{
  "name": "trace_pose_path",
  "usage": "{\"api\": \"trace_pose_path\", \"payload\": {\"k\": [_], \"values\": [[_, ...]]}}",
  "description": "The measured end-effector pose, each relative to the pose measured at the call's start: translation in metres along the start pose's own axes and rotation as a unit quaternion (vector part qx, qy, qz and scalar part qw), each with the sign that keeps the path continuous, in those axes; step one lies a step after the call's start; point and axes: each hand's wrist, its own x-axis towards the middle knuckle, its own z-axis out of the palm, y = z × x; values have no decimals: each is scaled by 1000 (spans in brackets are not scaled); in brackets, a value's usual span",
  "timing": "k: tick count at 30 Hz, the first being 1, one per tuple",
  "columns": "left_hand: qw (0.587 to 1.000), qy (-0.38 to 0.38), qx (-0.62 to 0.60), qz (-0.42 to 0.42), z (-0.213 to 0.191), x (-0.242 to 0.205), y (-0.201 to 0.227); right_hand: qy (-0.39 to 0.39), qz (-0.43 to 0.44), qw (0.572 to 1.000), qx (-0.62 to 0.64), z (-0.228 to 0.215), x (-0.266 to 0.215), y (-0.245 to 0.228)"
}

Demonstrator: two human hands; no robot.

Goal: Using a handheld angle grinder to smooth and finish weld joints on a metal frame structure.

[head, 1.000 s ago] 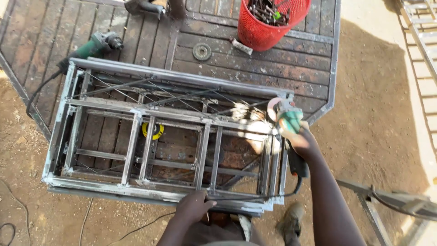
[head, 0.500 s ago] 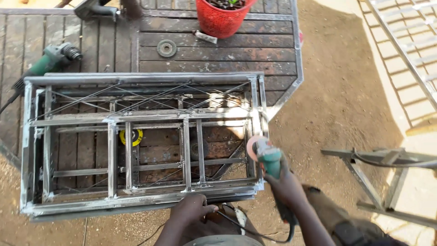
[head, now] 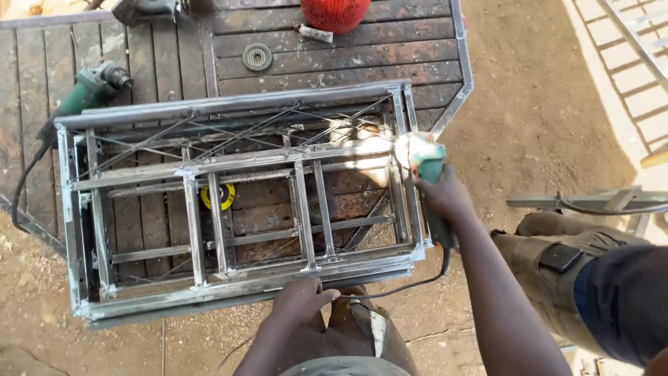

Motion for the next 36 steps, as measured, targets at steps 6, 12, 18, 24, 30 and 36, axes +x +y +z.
{"api": "trace_pose_path", "payload": {"k": [6,12,18,24,30,36], "values": [[999,-26,34,16,-16,-2,-3,5,44,999,6,33,-61,52],[988,-81,106,72,-19,4,-8,17,158,984,78,109,-139,138],[982,-106,138,67,-31,-5,-17,63,174,967,173,133,-145,147],[974,-106,179,90,-23,1,-35,51,153,978,129,122,-140,130],[978,-112,163,67,-25,4,-28,56,190,969,146,128,-151,132],[988,-67,124,66,-23,13,-29,74,110,987,94,94,-71,89]]}}
